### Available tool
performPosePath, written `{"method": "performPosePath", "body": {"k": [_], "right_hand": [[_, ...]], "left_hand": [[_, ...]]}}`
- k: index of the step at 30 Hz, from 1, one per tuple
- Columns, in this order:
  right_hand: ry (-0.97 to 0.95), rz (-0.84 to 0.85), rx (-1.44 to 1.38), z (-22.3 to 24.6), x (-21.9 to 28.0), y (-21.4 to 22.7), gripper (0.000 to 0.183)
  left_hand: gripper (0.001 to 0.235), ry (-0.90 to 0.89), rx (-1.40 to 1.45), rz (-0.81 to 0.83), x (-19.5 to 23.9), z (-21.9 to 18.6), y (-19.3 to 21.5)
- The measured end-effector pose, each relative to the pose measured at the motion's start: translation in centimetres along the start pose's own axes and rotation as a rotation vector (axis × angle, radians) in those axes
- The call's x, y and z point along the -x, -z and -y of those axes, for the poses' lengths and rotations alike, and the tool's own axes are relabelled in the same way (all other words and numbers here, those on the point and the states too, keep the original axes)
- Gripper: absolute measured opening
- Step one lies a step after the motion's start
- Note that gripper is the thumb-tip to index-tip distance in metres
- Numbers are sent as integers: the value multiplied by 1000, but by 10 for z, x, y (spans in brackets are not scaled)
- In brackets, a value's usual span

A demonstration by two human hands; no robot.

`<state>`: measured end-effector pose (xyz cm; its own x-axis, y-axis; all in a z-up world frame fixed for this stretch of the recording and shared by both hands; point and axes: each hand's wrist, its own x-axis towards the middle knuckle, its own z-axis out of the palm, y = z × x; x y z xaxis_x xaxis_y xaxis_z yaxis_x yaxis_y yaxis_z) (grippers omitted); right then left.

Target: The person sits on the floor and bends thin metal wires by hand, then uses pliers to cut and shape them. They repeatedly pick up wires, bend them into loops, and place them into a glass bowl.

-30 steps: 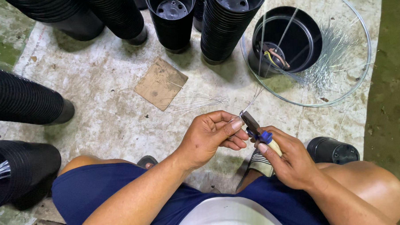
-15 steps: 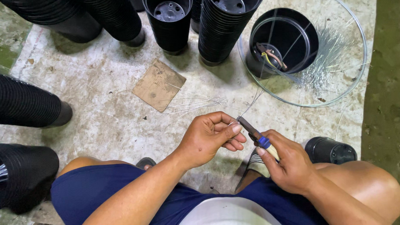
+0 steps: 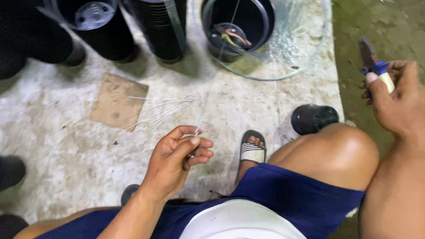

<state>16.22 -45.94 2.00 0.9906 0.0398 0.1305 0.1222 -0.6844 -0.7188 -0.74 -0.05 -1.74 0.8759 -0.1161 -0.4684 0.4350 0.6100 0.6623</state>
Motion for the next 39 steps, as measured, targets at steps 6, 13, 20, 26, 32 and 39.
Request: {"method": "performPosePath", "body": {"k": [6,13,20,26,32,39], "right_hand": [[-396,-66,495,-152,39,-63,44],[-551,0,477,-189,92,-108,44],[-605,32,459,-189,94,-111,45],[-585,69,393,-192,58,-91,46],[-267,-36,-151,-88,-19,-21,30],[68,781,12,141,34,-106,29]], "left_hand": [[11,33,-89,-7,-5,23,-8],[24,2,-243,-28,-15,40,-18],[28,-39,-360,-198,-25,51,-17],[32,-74,-245,-164,-30,54,-14],[30,-73,33,-41,-26,42,-18],[29,-148,147,82,-20,37,-28]]}}
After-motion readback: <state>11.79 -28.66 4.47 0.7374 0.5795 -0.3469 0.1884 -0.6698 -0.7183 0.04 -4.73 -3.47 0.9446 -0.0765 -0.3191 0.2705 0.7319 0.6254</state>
